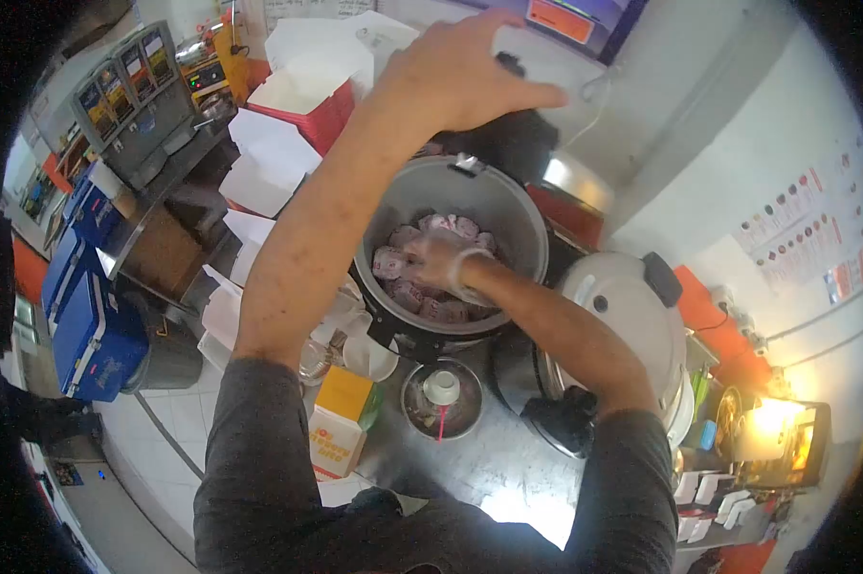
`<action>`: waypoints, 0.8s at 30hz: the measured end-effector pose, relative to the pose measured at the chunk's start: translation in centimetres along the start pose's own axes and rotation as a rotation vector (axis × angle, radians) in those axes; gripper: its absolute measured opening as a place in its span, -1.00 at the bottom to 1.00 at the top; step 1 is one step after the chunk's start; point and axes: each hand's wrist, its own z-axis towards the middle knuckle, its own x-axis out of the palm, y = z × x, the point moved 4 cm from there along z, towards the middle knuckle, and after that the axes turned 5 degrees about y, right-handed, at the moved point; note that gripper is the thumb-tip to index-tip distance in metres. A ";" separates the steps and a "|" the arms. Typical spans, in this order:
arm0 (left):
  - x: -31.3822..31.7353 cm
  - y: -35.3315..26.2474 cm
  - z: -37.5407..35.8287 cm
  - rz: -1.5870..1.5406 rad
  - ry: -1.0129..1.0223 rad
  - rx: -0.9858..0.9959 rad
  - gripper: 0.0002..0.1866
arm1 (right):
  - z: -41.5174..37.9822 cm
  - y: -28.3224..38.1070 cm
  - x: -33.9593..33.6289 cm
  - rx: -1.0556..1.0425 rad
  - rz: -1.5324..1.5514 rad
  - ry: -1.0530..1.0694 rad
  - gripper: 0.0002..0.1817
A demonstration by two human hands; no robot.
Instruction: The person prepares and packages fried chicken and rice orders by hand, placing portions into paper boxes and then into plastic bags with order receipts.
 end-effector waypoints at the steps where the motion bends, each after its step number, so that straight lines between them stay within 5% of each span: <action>1: -0.5 -0.4 0.0 0.000 0.005 -0.012 0.00 | 2.6 -1.3 1.9 0.044 -0.002 0.011 -0.64; 2: -1.5 -1.3 -0.6 -0.013 -0.054 -0.013 -0.23 | 5.0 -2.3 3.6 0.085 -0.015 0.026 -0.64; 5: -3.1 -1.7 1.6 -0.018 0.138 -0.056 -0.46 | 9.2 -4.5 7.8 0.194 -0.075 0.095 -0.63; 17: -5.1 -2.4 0.9 -0.094 0.252 0.001 -0.41 | 4.2 -9.4 8.1 0.323 -0.014 0.641 -0.59; 24: -4.9 -4.0 1.7 -0.118 0.260 0.067 -0.39 | 2.3 -8.0 11.2 0.341 -0.047 0.696 -0.57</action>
